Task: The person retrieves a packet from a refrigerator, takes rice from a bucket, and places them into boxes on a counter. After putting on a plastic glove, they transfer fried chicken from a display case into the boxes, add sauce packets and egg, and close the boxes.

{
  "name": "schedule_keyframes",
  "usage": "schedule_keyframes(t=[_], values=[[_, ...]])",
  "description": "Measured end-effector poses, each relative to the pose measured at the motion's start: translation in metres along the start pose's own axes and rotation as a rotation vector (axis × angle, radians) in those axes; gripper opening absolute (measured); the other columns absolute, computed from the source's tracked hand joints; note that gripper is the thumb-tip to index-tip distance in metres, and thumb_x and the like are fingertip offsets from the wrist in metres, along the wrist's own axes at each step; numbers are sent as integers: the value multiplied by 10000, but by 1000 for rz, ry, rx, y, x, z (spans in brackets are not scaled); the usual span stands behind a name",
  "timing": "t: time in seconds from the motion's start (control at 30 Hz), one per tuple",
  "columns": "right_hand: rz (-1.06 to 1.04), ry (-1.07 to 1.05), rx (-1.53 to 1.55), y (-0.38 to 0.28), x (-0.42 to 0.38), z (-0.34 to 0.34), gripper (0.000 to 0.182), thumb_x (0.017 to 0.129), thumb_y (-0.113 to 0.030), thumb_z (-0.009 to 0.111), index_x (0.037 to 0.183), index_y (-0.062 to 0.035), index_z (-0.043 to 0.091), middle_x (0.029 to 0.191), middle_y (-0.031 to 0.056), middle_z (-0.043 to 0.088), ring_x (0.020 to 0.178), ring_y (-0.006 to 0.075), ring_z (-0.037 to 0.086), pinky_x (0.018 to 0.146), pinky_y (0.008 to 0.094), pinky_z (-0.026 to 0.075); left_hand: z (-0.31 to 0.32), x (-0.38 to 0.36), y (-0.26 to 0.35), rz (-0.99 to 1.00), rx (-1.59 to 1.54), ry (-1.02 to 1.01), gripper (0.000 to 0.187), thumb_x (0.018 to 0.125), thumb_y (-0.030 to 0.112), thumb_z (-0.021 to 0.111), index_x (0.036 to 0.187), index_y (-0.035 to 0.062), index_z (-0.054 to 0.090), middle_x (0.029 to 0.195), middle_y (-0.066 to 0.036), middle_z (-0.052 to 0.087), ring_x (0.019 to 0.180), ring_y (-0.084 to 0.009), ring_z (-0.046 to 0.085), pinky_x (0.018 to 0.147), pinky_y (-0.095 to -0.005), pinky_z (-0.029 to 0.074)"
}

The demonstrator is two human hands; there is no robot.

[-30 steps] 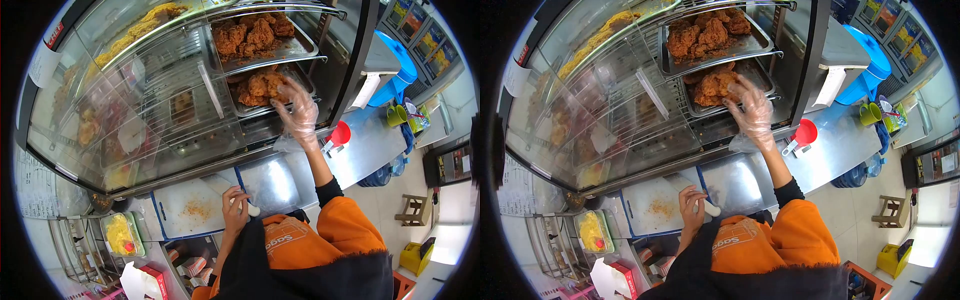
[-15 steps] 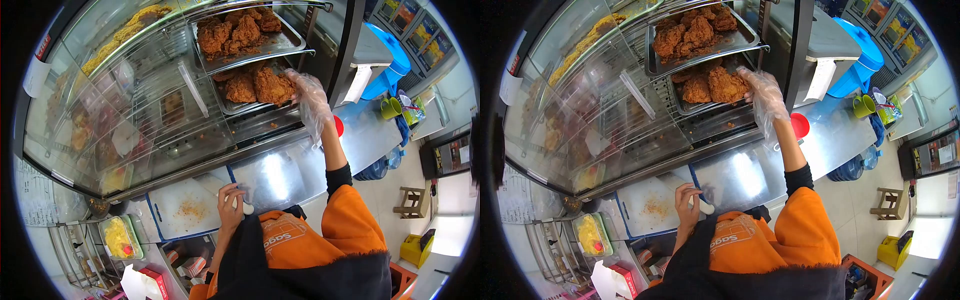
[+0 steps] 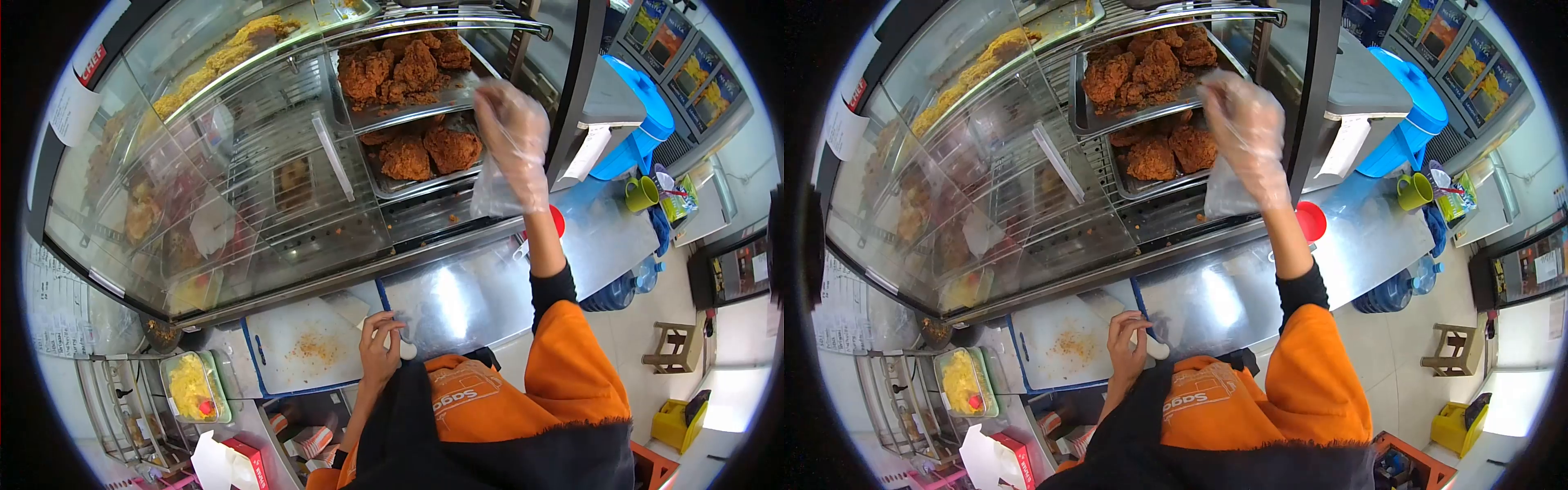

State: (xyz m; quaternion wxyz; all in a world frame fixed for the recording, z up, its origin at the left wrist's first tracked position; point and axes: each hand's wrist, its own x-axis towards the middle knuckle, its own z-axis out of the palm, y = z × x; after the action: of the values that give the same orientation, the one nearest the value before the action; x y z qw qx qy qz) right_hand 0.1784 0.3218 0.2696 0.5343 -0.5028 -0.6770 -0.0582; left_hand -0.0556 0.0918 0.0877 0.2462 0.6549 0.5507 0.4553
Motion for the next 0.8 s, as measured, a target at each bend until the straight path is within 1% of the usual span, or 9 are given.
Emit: schedule_keyframes(t=[0.07,0.17,0.27,0.3,0.4,0.43,0.63,0.73,0.8], values=[[-239,-12,-13,10,33,17,253,783,-148,646,1017,-54,626,848,155,643,780,285,629,666,382,492,-1,2,1,6,29,-12,133,764,-72,571,824,23,642,1015,-104,561,816,-224,616,714,-327,493],[-178,-226,-391,41,72,39,368,768,-186,640,1114,-77,580,1000,157,627,890,303,610,759,409,482,0,4,1,24,13,12,135,762,-75,571,823,23,642,1008,-105,565,815,-222,616,709,-327,493],[-84,-442,-483,50,92,49,447,756,-243,640,1166,-91,551,1065,160,607,979,325,572,859,419,441,-1,3,2,28,46,51,137,758,-74,573,824,24,643,1002,-105,570,809,-223,615,704,-328,491],[-129,-364,-428,54,92,53,446,734,-261,651,1138,-83,582,1059,171,612,1026,329,549,907,413,409,0,1,1,29,36,71,138,755,-69,576,826,29,645,995,-106,574,802,-230,611,699,-330,489],[2,-408,-376,65,98,56,408,735,-266,652,1094,-75,618,1062,174,614,1031,326,548,901,409,413,2,-5,-6,27,41,88,136,757,-61,578,828,32,648,996,-107,577,798,-234,608,699,-329,488],[-82,-327,-338,66,95,55,362,738,-270,649,1039,-70,646,1005,181,630,988,326,568,878,410,425,3,-6,-6,15,36,81,137,757,-60,578,830,32,648,994,-107,577,798,-234,607,698,-328,488],[-16,-274,-105,47,82,28,339,783,-258,624,1047,-47,625,976,194,635,931,334,606,825,385,462,-4,-3,-3,0,31,56,129,764,-55,577,836,24,650,993,-105,576,796,-231,606,691,-326,488],[107,-210,-75,24,66,10,306,784,-279,616,1001,-66,647,880,189,648,864,345,611,768,412,471,-7,1,-3,13,45,56,123,769,-53,572,833,18,650,997,-103,574,795,-228,607,689,-324,489],[150,-104,-22,20,53,4,320,784,-265,618,1017,-46,640,855,187,649,824,322,623,754,387,476,-5,2,-5,17,47,56,117,772,-52,568,827,14,648,1001,-101,571,795,-225,609,691,-323,490]])
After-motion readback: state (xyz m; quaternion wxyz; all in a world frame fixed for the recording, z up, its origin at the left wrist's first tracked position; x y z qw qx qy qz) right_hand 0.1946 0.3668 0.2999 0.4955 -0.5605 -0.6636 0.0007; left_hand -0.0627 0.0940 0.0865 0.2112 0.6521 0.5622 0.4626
